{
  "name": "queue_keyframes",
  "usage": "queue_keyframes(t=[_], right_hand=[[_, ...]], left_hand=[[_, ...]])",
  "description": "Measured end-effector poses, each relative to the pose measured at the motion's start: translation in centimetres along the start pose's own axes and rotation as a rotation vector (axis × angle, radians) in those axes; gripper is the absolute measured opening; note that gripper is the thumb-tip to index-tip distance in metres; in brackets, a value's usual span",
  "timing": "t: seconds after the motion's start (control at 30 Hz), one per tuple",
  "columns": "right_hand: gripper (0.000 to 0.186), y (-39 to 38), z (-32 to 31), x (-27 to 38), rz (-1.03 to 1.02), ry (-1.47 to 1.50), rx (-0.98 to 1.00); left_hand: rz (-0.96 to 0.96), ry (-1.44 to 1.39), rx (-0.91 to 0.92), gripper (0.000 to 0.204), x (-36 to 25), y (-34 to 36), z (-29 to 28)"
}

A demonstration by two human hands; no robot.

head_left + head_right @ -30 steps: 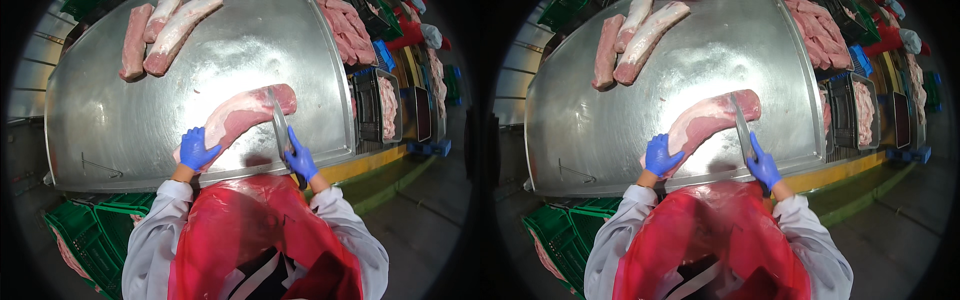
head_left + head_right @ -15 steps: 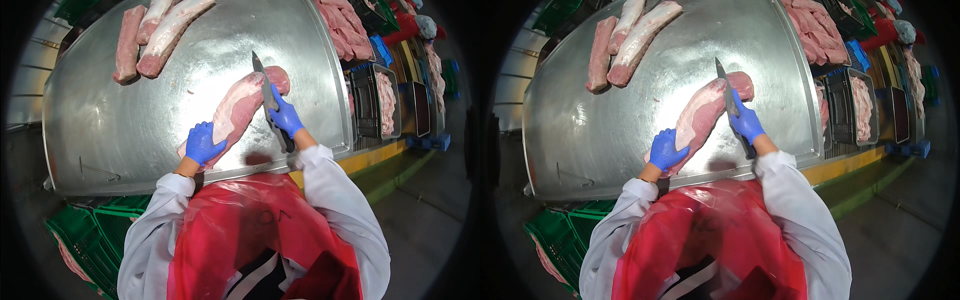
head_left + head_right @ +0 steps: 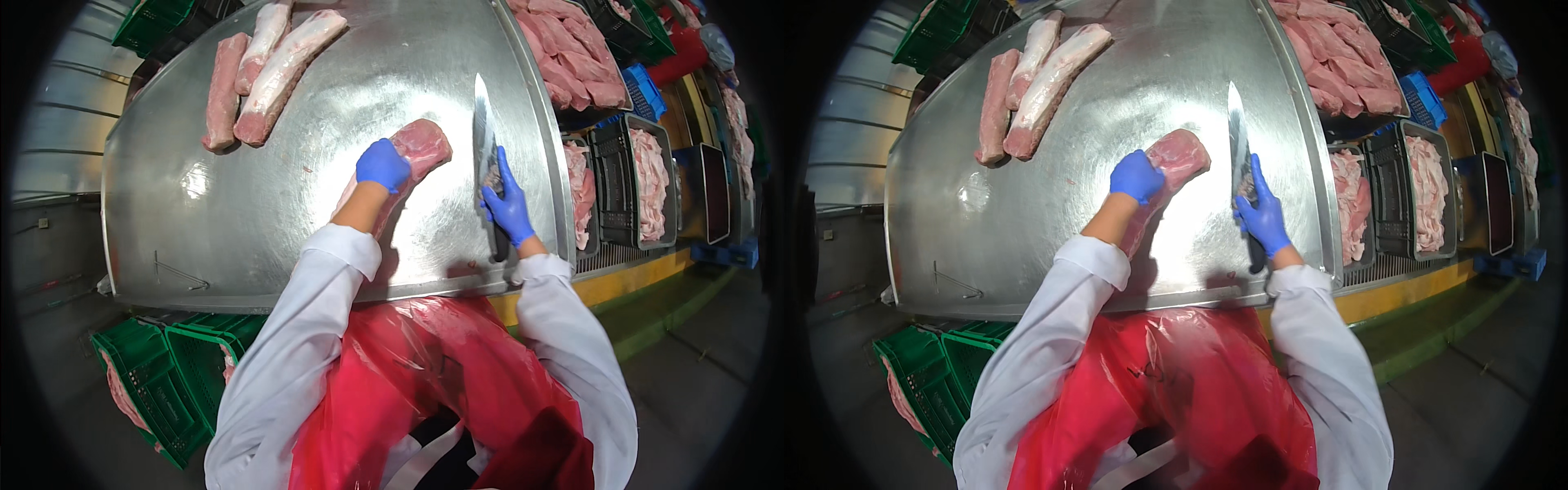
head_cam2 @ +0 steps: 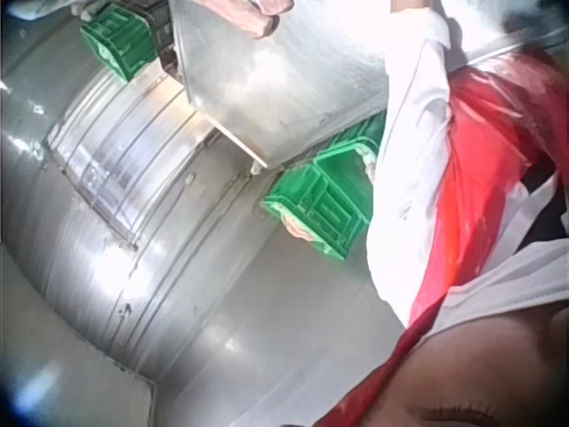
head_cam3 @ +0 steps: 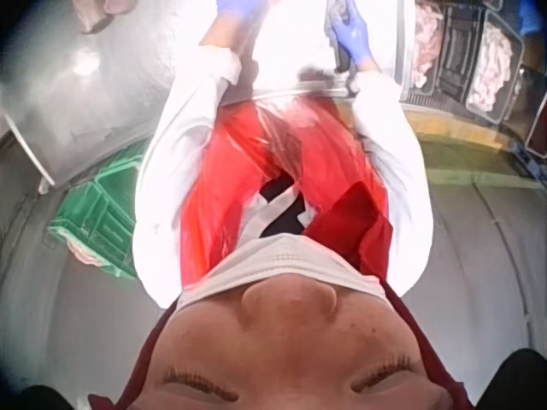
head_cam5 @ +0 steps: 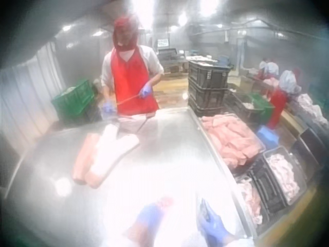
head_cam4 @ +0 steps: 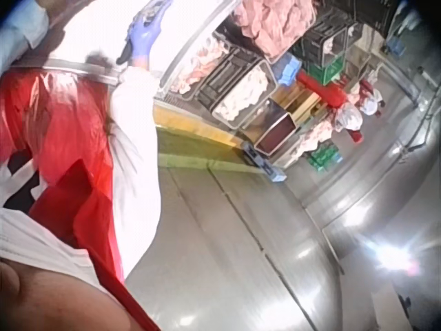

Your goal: The person trims fat and connective tissue from large pork slabs using a knife on a stainless steel table. They repeatedly cut, lift, and place trimmed pieces into green crates while handling multiple slabs sequentially.

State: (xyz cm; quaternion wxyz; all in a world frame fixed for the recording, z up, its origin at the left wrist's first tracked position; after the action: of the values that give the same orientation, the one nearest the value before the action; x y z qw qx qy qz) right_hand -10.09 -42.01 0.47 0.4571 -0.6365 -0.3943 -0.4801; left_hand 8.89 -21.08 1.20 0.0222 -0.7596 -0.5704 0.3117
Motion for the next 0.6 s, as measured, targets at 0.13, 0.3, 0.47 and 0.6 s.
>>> queue_keyframes(t=[0.13, 0.3, 0.47, 0.6], right_hand=[[0.081, 3.8, 6.0, -0.2, 0.058, 0.146, 0.059], [0.078, 7.3, 10.7, 1.3, 0.128, -0.142, 0.357], [0.077, -0.7, 7.4, 2.4, 0.278, -0.164, 0.727], [0.08, 4.9, 11.4, 3.2, 0.232, -0.158, 0.577]], left_hand=[[-0.043, -0.027, -0.003, 0.036, 3.4, 1.6, -0.5], [0.062, -0.073, -0.045, 0.032, 3.8, 1.5, -0.1], [-0.042, -0.287, -0.088, 0.028, 5.6, 1.8, -0.1], [0.0, -0.361, -0.036, 0.025, 4.7, 1.4, -0.9]])
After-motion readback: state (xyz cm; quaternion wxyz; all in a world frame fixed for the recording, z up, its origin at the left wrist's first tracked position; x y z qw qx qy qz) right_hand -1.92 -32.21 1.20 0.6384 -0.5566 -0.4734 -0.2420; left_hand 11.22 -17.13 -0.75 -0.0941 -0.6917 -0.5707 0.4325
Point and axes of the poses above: each hand's wrist, its own y-axis towards the middle knuckle, its own z-axis out of the palm, x = y × z, the point moved 1 cm from there along y, towards the middle knuckle, and after that the axes turned 5 degrees about x, right-handed, at the moved point
